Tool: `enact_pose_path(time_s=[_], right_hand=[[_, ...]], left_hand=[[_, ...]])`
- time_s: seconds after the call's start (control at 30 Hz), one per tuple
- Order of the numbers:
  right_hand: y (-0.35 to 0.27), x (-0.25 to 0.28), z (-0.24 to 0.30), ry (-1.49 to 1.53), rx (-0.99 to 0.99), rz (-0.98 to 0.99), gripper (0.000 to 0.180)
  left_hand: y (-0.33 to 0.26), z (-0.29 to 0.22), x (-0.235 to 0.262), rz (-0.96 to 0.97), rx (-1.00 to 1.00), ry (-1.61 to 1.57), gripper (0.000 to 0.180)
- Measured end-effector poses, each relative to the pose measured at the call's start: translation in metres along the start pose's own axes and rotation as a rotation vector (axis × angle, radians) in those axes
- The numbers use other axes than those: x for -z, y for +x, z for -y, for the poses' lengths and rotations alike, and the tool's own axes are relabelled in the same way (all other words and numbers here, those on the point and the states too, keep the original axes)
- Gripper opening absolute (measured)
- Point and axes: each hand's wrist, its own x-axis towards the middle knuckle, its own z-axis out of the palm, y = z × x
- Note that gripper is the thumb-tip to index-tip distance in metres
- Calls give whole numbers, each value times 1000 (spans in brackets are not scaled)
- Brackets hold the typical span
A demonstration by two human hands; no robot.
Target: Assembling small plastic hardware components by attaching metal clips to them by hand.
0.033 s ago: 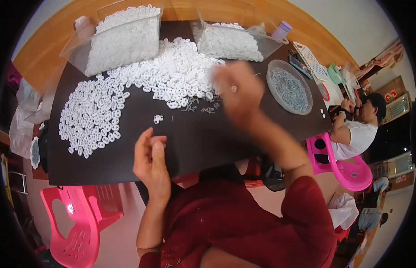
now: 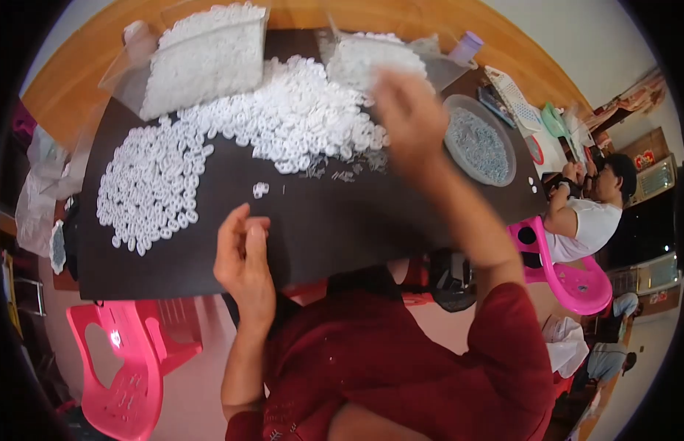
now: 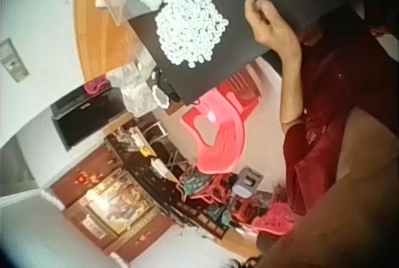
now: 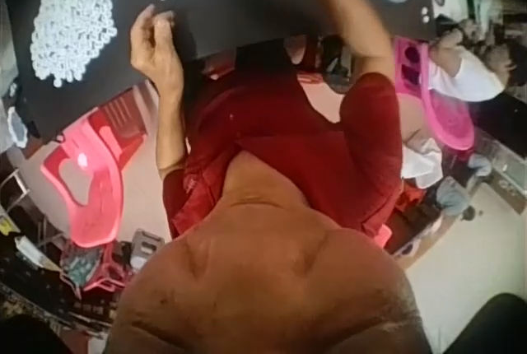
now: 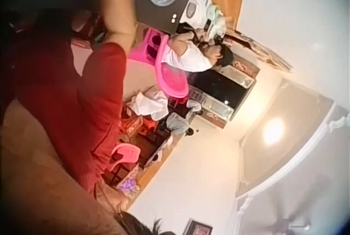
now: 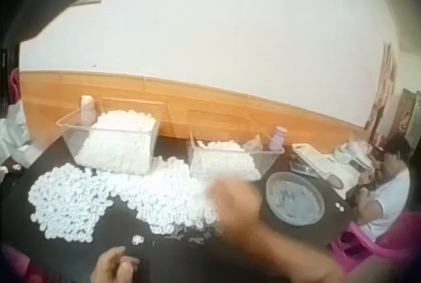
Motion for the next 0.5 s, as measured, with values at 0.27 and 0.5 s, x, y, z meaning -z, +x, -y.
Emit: enact_pose_path(time_s=[0.27, 0.5], right_hand=[[62, 3, -144, -611, 28, 56, 17], [-15, -33, -30, -4, 228, 233, 13]], left_hand=[[49, 15, 14, 15, -194, 311, 14], [66, 14, 1, 126, -569, 902, 20]])
